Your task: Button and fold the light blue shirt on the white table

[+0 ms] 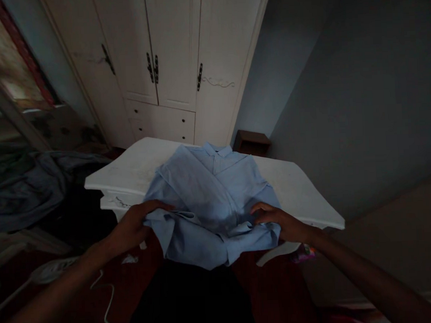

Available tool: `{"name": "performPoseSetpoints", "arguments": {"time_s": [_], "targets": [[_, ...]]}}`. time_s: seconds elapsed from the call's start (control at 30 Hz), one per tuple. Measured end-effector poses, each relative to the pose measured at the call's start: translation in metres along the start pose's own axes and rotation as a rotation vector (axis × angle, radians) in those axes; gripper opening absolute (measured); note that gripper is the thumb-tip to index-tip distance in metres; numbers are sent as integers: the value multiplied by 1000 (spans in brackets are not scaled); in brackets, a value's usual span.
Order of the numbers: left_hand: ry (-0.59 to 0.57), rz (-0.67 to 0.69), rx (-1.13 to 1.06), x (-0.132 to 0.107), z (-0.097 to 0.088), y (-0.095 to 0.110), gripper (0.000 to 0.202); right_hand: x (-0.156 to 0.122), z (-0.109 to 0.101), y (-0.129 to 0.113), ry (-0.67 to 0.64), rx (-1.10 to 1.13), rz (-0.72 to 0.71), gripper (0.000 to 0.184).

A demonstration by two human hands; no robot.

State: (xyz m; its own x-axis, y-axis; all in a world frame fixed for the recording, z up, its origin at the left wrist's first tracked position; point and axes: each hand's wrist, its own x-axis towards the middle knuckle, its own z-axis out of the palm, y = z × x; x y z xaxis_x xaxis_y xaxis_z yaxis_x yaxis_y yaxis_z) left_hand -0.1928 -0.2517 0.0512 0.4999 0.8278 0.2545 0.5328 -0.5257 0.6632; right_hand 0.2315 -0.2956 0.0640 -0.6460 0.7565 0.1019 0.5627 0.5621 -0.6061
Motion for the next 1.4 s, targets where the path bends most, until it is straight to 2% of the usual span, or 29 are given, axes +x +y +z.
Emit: {"name": "performPoseSetpoints", "arguments": {"time_s": [0.13,0.2,0.33,0.47,0.6,0.73,0.8,0.87,1.0,1.2,1.3,1.4], "targets": [[343,-62,-7,8,12,20,48,10,-18,-4,107,217,48,21],[425,-58,-23,4,20,21,45,14,-23,-6,138,278,92,21],[372,18,-51,-18,28,1,47,14,-16,-12,152,278,146,17],[346,24,-41,-41,23,-18,43,13,6,-17,289,229,128,21],[284,3,-39,-49,11,-6,39,10,18,-30,331,208,143,21],[305,-126,-63,-41,-3,18,39,8,9,-40,357,196,150,24],[326,-204,-80,-30,-9,27,43,11,-1,-41,354,211,146,24],[353,-224,-107,-13,-15,33,45,17,-14,-39,335,215,138,20],[413,-220,-154,31,-24,40,43,33,-40,-30,323,226,147,13],[386,-123,-286,102,-42,43,32,65,-80,-6,303,243,129,14],[343,-97,-345,143,-50,40,31,90,-102,13,305,269,124,16],[291,-163,-396,186,-50,22,35,119,-119,42,309,281,148,21]]}}
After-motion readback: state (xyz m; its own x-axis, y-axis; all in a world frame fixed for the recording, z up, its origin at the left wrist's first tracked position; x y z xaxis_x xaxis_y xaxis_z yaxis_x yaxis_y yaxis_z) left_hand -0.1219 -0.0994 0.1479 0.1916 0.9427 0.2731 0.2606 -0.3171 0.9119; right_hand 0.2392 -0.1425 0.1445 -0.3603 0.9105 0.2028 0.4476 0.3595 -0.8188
